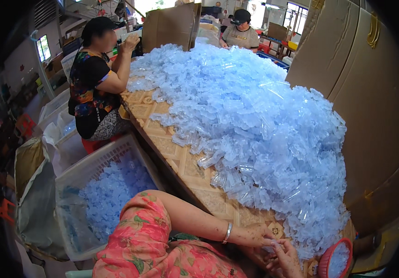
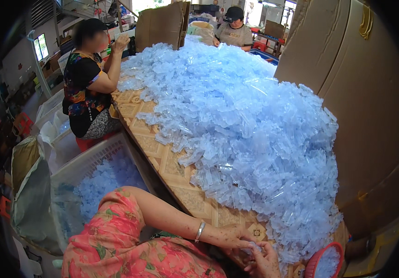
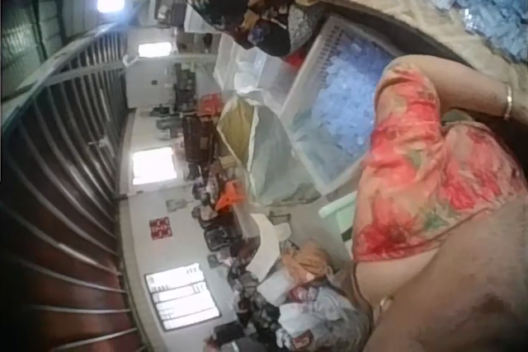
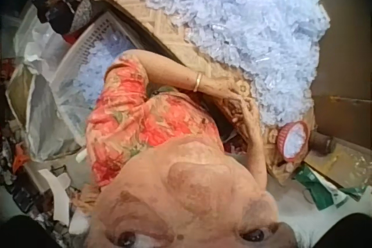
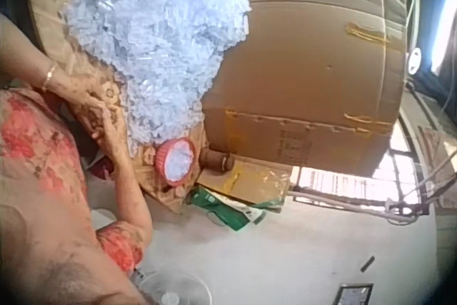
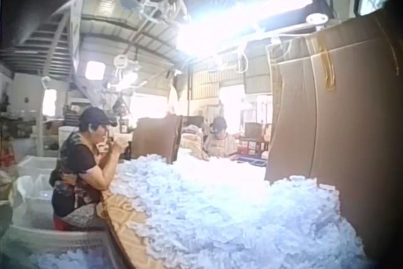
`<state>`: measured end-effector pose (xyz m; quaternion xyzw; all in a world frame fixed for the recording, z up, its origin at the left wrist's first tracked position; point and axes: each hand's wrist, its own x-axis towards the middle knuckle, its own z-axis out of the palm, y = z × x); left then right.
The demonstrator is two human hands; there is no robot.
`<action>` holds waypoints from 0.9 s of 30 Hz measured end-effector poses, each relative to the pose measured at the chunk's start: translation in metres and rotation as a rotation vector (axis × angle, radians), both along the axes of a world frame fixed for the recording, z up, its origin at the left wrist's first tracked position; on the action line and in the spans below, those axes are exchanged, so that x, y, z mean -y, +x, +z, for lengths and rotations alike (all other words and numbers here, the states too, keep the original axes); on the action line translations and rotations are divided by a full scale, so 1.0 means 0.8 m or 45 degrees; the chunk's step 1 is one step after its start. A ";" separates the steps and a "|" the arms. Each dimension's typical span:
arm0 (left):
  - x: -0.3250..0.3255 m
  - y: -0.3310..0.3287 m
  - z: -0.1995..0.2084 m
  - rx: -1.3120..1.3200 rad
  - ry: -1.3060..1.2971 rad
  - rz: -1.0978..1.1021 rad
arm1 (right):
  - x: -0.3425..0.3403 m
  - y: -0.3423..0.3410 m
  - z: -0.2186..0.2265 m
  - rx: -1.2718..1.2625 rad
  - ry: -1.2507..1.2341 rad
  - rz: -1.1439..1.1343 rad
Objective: The person sits at a table and repeatedly picks up small clear plastic components from a large pile. They insert a small circular piece into a rectangular housing, then place the assembled unit into a red basket. The process is repeated continuously.
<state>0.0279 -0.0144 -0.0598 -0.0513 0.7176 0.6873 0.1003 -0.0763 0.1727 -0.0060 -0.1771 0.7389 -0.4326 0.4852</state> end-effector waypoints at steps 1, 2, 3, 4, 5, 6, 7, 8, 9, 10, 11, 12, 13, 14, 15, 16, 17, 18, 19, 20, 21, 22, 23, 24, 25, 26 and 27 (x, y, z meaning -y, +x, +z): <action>0.001 -0.001 0.005 0.033 -0.033 -0.028 | 0.003 0.003 0.008 0.000 0.028 -0.008; 0.002 -0.002 0.004 0.047 0.039 -0.038 | 0.006 0.004 0.012 0.000 0.055 -0.015; 0.000 0.000 0.001 0.061 0.113 -0.051 | 0.007 0.003 0.008 0.038 0.052 -0.020; -0.001 0.000 0.000 0.074 0.187 -0.064 | 0.007 0.002 0.007 0.032 0.049 -0.009; 0.000 -0.001 0.001 0.121 0.235 -0.063 | 0.007 0.001 0.007 0.027 0.045 0.003; 0.000 -0.002 0.002 0.171 0.285 -0.062 | 0.007 0.000 0.005 0.026 0.044 0.015; 0.000 -0.003 0.003 0.220 0.335 -0.061 | 0.008 0.000 0.005 0.039 0.046 0.023; -0.001 -0.003 0.003 0.227 0.345 -0.045 | 0.008 0.000 0.005 0.052 0.048 0.031; -0.003 -0.002 0.003 0.236 0.355 -0.032 | 0.009 -0.001 0.005 0.067 0.052 0.038; -0.004 -0.002 0.003 0.245 0.365 -0.018 | 0.010 -0.002 0.007 0.074 0.077 0.039; -0.003 -0.003 0.004 0.263 0.371 -0.019 | 0.012 -0.003 0.009 0.081 0.102 0.041; -0.003 -0.005 0.005 0.280 0.376 -0.019 | 0.014 -0.004 0.012 0.087 0.127 0.045; -0.001 -0.006 0.006 0.297 0.382 -0.018 | 0.015 -0.004 0.013 0.085 0.138 0.059; -0.001 -0.007 0.002 0.300 0.398 -0.014 | 0.016 -0.003 0.015 0.084 0.149 0.074; -0.002 -0.008 -0.002 0.300 0.416 -0.008 | 0.018 -0.004 0.016 0.080 0.162 0.089; -0.003 -0.008 -0.005 0.301 0.434 -0.003 | 0.018 -0.005 0.015 0.077 0.162 0.097; -0.003 -0.009 -0.007 0.303 0.411 0.011 | 0.018 -0.006 0.012 0.076 0.163 0.105; -0.004 -0.008 -0.001 0.305 0.388 0.023 | 0.018 -0.007 0.011 0.074 0.164 0.110; -0.005 -0.006 0.003 0.308 0.365 0.034 | 0.018 -0.007 0.010 0.074 0.159 0.109; -0.005 -0.005 0.001 0.303 0.376 0.040 | 0.019 -0.006 0.010 0.076 0.154 0.108; -0.005 -0.007 -0.002 0.285 0.386 0.046 | 0.020 -0.006 0.011 0.063 0.149 0.108; -0.005 -0.007 -0.004 0.267 0.395 0.052 | 0.019 -0.003 0.011 0.057 0.124 0.069; -0.007 -0.005 -0.006 0.241 0.385 0.076 | 0.017 0.004 0.007 0.052 0.098 0.030; -0.010 -0.004 -0.006 0.209 0.374 0.096 | 0.015 0.008 0.004 0.040 0.071 -0.011; -0.012 -0.002 -0.008 0.177 0.363 0.118 | 0.013 0.010 0.000 0.022 0.055 -0.046; -0.013 -0.004 -0.014 0.166 0.383 0.109 | 0.011 0.013 -0.006 0.004 0.038 -0.081; -0.013 -0.006 -0.018 0.155 0.405 0.101 | 0.010 0.014 -0.012 -0.013 0.022 -0.115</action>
